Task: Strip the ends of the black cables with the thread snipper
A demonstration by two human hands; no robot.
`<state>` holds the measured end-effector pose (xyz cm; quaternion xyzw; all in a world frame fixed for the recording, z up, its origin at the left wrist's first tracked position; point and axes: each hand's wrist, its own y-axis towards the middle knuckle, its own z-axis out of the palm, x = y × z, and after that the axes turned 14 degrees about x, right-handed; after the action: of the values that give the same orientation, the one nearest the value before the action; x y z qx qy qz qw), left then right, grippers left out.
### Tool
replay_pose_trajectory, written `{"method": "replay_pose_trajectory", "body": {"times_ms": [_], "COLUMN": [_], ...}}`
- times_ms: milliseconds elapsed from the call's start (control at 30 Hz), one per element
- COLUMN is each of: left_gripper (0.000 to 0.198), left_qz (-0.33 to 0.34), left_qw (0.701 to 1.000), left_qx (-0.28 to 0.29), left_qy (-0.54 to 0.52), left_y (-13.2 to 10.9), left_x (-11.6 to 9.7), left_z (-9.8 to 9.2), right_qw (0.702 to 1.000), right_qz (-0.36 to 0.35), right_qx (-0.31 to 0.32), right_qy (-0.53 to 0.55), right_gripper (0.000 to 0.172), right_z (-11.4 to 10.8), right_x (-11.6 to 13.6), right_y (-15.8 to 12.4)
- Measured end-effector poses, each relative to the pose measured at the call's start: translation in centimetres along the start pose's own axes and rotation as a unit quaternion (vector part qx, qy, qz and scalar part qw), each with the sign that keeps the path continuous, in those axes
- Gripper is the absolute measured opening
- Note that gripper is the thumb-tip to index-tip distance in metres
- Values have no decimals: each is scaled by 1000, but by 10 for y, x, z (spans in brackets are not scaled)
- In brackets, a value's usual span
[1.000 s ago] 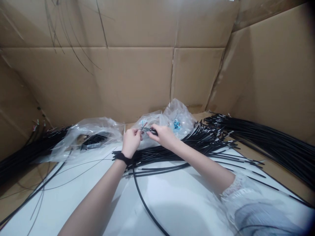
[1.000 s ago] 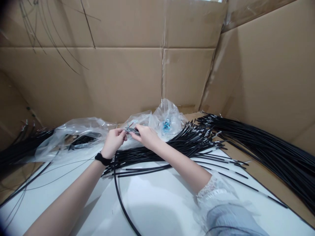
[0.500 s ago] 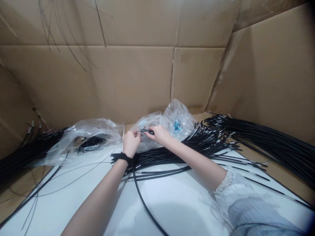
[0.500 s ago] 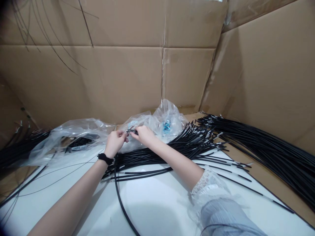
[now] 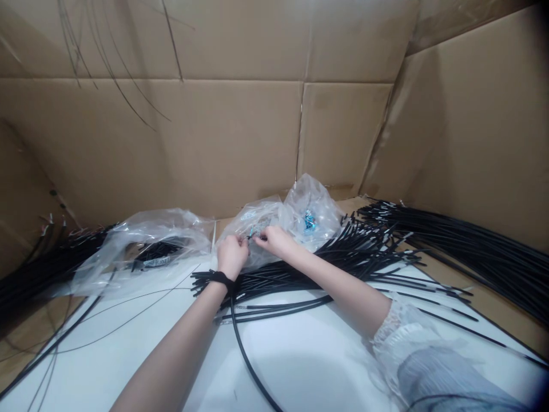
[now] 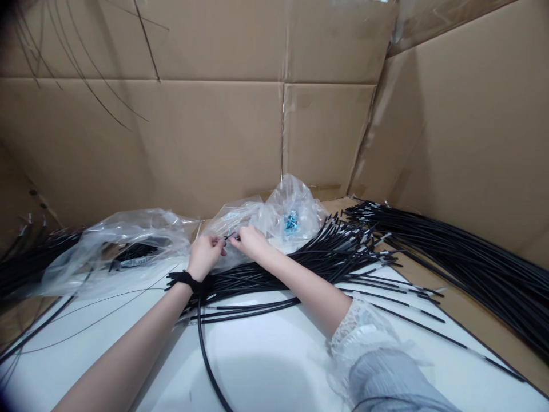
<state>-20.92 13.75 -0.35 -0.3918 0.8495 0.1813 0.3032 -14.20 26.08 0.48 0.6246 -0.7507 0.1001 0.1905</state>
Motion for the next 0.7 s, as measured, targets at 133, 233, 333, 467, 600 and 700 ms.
{"method": "replay_pose_trajectory", "body": {"times_ms": [133,233,333,467,600,700], "left_gripper": [20,21,21,21,21,21], "left_qz": [-10,-17,-14,-2,16,27], "left_qw": [1000,1000,1000,999,998,996], "left_qx": [9,12,8,-7,-25,-46], "left_qy": [5,-8,-21,-36,-57,-77], "left_y": [1,1,-1,-3,-5,-6], "left_x": [2,2,0,-4,-6,-7], "left_z": [0,-1,-2,-2,-3,-3], "right_qw": [999,999,998,996,994,993], "right_qz": [4,3,-8,-21,-38,-46], "right_qx": [-26,-34,-25,-24,-27,-34], "right_qy": [24,43,60,78,96,107], "right_gripper": [38,40,39,39,41,44], "right_z": [-4,-8,-7,-4,-4,-6], "right_x": [-9,-15,-17,-17,-16,-16], "right_y": [0,-2,-3,-3,-3,-4]}}
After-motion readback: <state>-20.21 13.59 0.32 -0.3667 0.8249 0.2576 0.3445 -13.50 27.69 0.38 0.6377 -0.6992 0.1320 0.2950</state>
